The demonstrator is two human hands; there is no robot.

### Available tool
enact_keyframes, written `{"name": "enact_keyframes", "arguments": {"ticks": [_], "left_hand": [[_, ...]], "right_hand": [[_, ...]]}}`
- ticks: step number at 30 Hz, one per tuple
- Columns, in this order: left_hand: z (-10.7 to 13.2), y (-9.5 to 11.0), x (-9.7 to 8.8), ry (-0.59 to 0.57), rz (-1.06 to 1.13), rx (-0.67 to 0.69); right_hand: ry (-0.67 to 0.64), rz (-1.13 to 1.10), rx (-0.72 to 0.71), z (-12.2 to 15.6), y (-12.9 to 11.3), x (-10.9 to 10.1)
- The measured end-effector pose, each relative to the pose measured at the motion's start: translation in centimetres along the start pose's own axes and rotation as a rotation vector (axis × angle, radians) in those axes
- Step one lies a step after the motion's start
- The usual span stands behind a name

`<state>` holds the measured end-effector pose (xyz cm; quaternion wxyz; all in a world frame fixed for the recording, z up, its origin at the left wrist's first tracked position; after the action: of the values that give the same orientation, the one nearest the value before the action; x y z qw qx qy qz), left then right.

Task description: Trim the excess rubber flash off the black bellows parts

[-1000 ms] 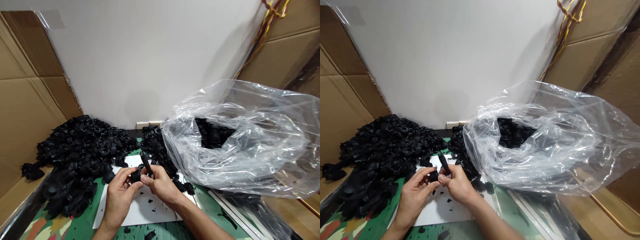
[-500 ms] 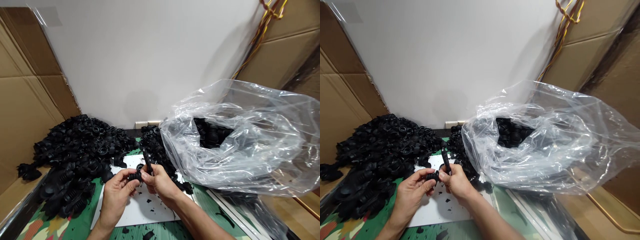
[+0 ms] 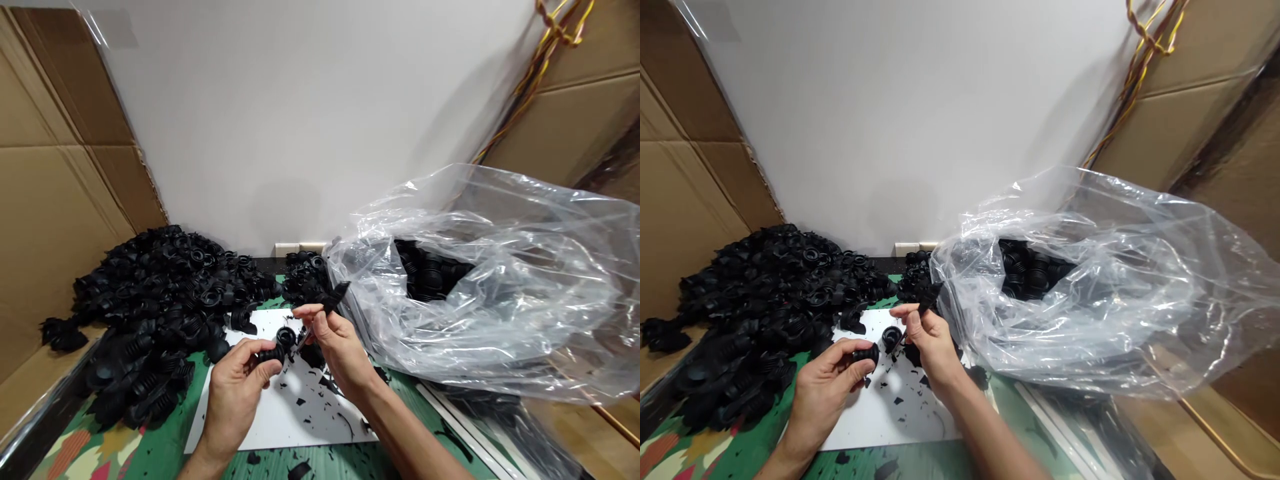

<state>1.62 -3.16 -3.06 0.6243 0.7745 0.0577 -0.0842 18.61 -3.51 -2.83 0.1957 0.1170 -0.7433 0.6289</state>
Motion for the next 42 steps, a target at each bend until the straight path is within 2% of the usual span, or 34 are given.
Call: {"name": "enact_keyframes", "arguments": {"ticks": [5,16,22,26,28,33,36,39,42], "left_hand": [[0.0,0.4,0.0,0.022,-0.015,0.034],[0.1,0.5,0.1,0.032,0.035,-0.003],[0.2,0.3,0.1,0.029,0.025,-0.034],[0.3,0.2,0.1,0.025,0.026,-0.040],[0.3,0.1,0.1,0.022,0.028,-0.052],[0.5,0.1,0.3,-0.015,0.002,-0.042],[0.7,0.2,0.3,-0.016,-0.031,0.025],[0.7,0.2,0.2,-0.003,-0.040,0.055],[0.5,0.3,0.1,0.032,-0.040,0.094]], "right_hand": [[0.007,-0.081,-0.048,0.3,0.1,0.2],[-0.116,-0.083,-0.076,0.8,0.6,0.9],[-0.137,-0.035,-0.086,0.8,0.6,0.9],[-0.131,0.027,-0.143,0.9,0.6,1.1],[-0.122,0.091,-0.243,1.1,0.5,1.3],[-0.124,0.449,-0.680,1.8,-0.3,1.5],[0.023,0.528,-0.782,1.1,-0.6,0.4],[0.176,0.448,-0.652,0.0,-0.1,-1.0],[0.163,0.273,-0.406,-0.6,0.8,-1.3]]}}
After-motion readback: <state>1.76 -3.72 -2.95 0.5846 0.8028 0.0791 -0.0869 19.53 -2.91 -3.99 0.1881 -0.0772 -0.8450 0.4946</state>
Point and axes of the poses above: each hand's wrist, its own z-axis away from the middle knuckle, its own x-axis out of the palm, y = z × x, the point moved 2 cm from there along -z, towards the middle knuckle, and after that the axes turned 1 degree about -z, right-handed, at the moved point
